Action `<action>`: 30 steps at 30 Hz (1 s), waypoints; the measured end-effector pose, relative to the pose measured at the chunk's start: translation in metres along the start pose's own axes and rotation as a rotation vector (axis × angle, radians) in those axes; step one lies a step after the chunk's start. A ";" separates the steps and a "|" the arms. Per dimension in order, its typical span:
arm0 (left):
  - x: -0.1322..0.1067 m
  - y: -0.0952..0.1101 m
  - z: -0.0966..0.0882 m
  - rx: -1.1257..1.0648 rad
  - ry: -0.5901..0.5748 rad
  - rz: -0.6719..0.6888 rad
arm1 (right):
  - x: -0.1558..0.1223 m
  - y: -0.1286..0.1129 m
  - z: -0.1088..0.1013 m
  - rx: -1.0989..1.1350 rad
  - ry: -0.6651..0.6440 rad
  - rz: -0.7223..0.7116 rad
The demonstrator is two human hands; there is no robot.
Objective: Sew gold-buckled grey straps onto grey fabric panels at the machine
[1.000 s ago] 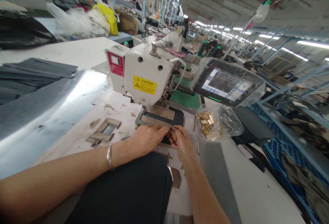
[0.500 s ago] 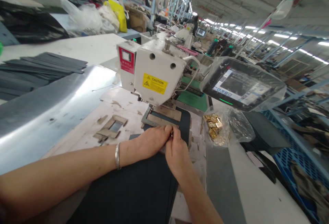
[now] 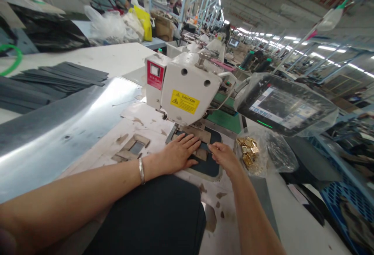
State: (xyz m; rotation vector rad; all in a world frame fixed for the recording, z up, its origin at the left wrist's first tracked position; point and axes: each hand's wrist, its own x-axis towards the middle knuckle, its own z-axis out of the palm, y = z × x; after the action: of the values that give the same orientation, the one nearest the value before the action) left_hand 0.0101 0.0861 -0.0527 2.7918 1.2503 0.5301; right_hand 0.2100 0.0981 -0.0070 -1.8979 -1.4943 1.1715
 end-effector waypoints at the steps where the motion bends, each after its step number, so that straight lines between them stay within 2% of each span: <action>1: 0.000 -0.001 0.000 0.003 -0.002 -0.003 | 0.003 -0.002 -0.001 -0.014 -0.006 0.000; 8: 0.000 0.008 -0.004 0.064 0.018 -0.059 | 0.018 -0.016 -0.013 -0.066 -0.133 0.089; 11: -0.001 0.012 -0.005 0.085 -0.011 -0.105 | 0.024 -0.019 -0.014 -0.085 -0.159 0.119; 24: 0.002 0.013 -0.011 0.052 -0.109 -0.244 | 0.027 -0.016 0.000 -0.128 -0.066 0.084; 27: 0.003 0.006 -0.014 0.024 -0.105 -0.212 | 0.028 -0.021 0.000 -0.157 -0.081 0.058; 30: 0.002 -0.001 -0.017 -0.015 -0.095 -0.163 | 0.029 -0.025 -0.002 -0.194 -0.077 0.100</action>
State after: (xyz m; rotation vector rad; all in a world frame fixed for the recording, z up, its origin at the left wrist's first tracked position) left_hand 0.0051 0.0862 -0.0369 2.6370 1.4306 0.3909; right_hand 0.1995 0.1338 0.0035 -2.0983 -1.6227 1.1933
